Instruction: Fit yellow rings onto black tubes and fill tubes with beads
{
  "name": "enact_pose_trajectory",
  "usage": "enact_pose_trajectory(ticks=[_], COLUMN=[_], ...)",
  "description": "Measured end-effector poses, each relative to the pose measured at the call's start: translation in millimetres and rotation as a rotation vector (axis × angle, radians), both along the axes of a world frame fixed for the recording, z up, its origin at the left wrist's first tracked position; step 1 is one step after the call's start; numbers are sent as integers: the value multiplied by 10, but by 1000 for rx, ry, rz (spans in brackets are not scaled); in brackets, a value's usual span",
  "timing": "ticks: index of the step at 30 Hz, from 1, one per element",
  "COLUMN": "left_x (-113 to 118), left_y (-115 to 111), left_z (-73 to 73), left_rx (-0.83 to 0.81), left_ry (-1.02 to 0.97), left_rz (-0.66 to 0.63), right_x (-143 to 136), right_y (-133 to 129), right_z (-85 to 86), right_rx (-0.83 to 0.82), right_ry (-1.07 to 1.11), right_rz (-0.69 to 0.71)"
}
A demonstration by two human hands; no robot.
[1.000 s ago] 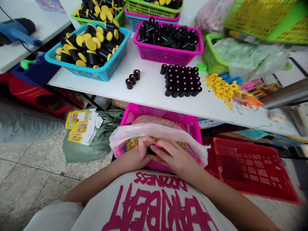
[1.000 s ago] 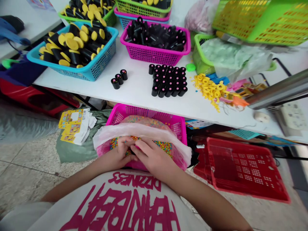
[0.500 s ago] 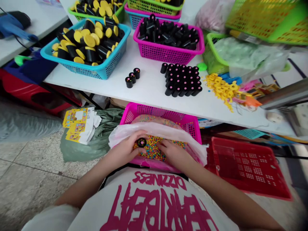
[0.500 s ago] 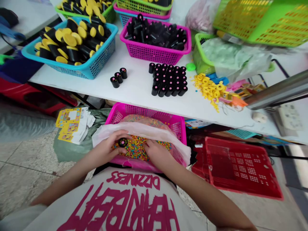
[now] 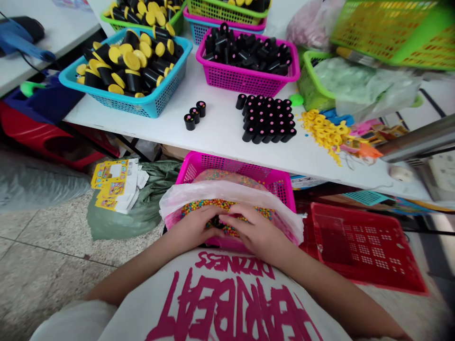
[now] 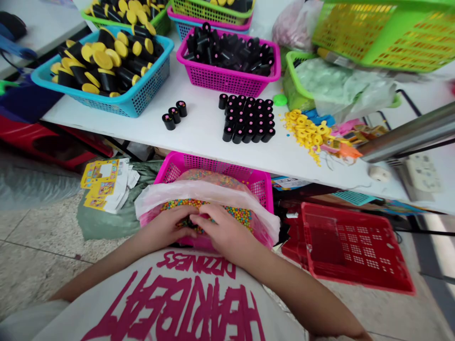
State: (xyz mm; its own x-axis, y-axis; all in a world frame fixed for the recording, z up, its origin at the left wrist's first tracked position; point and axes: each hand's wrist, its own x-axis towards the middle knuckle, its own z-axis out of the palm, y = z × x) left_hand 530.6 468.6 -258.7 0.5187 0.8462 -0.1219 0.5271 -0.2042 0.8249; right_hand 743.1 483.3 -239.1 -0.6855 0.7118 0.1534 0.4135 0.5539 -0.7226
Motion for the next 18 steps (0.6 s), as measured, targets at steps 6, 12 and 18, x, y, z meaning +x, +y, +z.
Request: enact_pose_trajectory(ticks=[6,12,18], left_x=[29,3,-356], left_y=[14,-13,514], left_z=[-81,100,535], left_rx=[22,56,326], left_ry=[-27,-91,-70], left_rz=[-4,19,271], right_x=[42,430,351], right_y=[-1,33,10], right_z=[55,8,-358], right_rx=[-85,276,-104], right_ry=[-38,-44,-612], right_rz=[-56,-88,-20])
